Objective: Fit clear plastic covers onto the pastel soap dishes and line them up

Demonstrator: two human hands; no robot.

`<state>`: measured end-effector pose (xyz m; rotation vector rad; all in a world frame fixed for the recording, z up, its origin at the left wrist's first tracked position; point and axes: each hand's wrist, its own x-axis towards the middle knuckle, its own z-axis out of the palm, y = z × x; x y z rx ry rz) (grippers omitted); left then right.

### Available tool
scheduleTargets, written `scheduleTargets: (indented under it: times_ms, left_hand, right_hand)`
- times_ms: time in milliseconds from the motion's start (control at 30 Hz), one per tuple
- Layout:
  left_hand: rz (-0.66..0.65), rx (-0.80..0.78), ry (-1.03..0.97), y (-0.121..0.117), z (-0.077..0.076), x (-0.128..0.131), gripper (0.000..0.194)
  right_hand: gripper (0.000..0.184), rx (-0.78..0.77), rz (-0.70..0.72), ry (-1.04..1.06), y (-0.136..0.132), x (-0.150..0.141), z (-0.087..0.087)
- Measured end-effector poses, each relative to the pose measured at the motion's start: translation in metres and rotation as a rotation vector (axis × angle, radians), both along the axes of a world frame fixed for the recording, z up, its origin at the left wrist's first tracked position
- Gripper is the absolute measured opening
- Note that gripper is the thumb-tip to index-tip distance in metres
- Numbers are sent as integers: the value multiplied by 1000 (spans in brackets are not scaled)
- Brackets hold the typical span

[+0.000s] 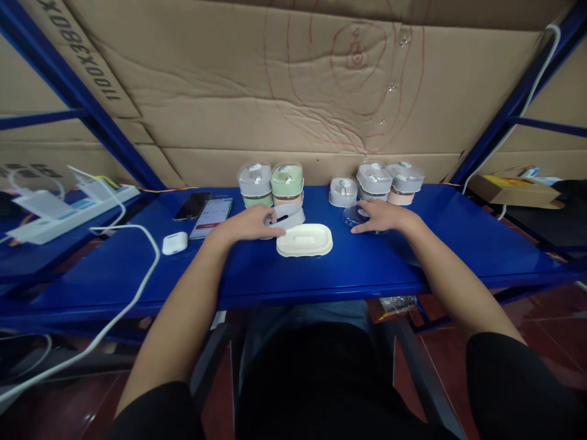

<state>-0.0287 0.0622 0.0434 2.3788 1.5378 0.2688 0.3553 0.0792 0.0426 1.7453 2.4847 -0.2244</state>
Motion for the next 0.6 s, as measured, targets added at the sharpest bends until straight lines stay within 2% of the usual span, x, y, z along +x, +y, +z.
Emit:
scheduleTargets:
  times_ms: [100, 167, 267, 367, 500, 600]
  left_hand:
    - [0, -1, -12, -1, 0, -1, 50]
    - [-48, 39, -96, -4, 0, 2, 50]
    - [-222, 72, -232, -11, -1, 11, 51]
    - [-364, 14, -230, -17, -8, 24, 53]
    - [-397, 18, -199, -16, -22, 34, 63]
    - [-419, 73, -190, -17, -31, 40, 62]
  right_hand:
    - [94, 4, 4, 15, 1, 1, -1]
    - [94, 10, 5, 14, 2, 2, -2]
    - [97, 18, 18, 3, 2, 3, -3]
    - [99, 22, 32, 14, 3, 3, -4]
    - [95, 31, 28, 27, 3, 4, -4]
    - [92, 55, 31, 52, -1, 2, -1]
